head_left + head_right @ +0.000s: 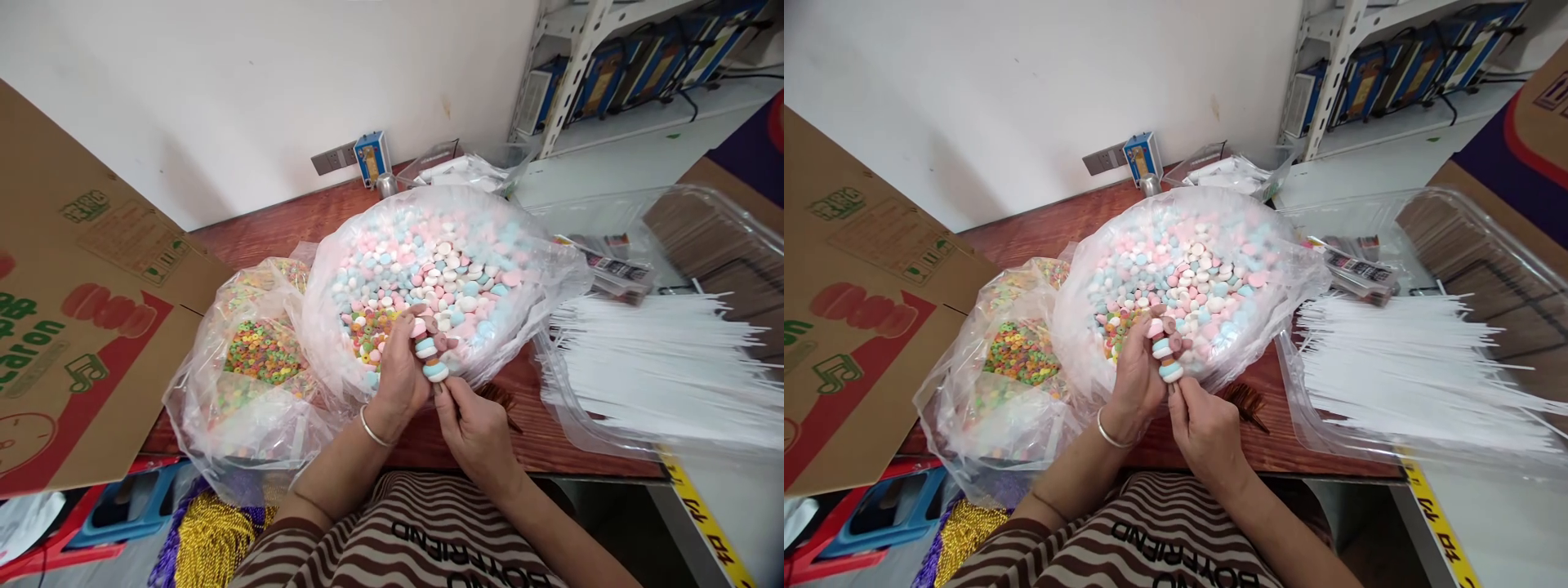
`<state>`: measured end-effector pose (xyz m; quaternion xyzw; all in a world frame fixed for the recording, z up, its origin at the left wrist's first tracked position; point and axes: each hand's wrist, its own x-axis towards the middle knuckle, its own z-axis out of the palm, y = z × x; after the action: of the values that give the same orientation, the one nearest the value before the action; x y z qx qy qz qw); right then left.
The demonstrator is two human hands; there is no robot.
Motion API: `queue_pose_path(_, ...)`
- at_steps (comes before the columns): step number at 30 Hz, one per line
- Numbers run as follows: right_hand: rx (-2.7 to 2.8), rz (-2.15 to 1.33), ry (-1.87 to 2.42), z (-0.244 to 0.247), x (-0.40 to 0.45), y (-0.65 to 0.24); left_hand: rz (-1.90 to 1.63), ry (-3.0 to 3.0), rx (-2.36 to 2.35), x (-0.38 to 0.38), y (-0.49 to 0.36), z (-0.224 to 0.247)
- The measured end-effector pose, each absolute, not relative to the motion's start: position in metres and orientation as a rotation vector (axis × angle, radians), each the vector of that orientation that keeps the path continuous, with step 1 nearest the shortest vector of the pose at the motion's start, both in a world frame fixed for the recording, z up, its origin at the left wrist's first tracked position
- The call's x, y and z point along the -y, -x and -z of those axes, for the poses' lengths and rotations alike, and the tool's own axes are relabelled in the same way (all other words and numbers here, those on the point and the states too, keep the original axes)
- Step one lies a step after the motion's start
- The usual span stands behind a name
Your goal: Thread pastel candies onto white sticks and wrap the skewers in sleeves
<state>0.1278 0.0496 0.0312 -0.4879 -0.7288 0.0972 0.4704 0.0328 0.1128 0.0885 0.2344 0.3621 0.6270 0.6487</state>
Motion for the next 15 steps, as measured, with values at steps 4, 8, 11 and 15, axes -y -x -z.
queue_pose_path(4, 1.803, -0.249, 1.174, -0.031, -0.042, -0.131, -1.435, -0.451, -0.779, -0.106, -0.039, -0.090)
queue_pose_path(8, 1.878, -0.240, 1.142, -0.026, -0.033, -0.137, -1.577, -0.505, -0.761, -0.102, -0.039, -0.085)
queue_pose_path(11, 1.907, -0.114, 1.134, -0.022, -0.030, -0.136, -1.610, -0.553, -0.798, -0.095, -0.043, -0.083)
queue_pose_path(15, 1.919, -0.049, 1.102, -0.021, -0.031, -0.132, -1.601, -0.584, -0.800, -0.085, -0.046, -0.081)
